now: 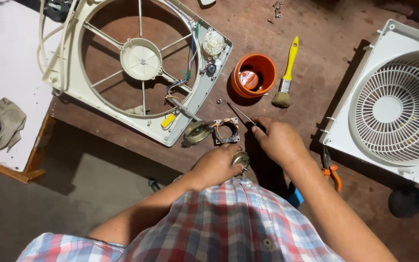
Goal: Disassembling a fan motor to inspect its internal components using various hand and power tools.
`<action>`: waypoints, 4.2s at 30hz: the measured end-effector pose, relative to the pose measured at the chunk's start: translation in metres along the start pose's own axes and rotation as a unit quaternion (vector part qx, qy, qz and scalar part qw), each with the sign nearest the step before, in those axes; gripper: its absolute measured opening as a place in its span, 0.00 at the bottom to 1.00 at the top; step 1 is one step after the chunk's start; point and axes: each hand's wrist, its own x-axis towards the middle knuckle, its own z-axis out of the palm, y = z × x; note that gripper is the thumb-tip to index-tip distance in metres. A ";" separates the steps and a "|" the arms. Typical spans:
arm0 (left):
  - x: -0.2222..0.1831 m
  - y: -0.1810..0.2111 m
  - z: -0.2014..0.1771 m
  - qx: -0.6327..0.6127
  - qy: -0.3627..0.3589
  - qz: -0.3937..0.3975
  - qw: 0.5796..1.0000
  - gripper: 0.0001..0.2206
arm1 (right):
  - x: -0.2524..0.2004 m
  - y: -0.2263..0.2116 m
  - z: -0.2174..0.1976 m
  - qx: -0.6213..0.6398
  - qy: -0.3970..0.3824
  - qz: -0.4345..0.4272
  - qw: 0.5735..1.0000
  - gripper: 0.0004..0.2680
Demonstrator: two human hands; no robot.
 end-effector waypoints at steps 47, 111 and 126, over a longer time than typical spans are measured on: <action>-0.003 -0.016 0.029 -0.078 0.077 0.054 0.992 0.29 | -0.053 0.090 0.108 0.084 0.041 -0.132 0.987 0.11; -0.088 0.095 -0.034 0.003 0.110 0.190 0.976 0.23 | -0.108 0.057 0.039 0.465 -0.059 -0.158 0.869 0.39; -0.073 0.019 -0.042 -0.461 0.059 -0.038 0.885 0.10 | -0.078 0.051 0.046 0.568 -0.037 -0.072 0.819 0.37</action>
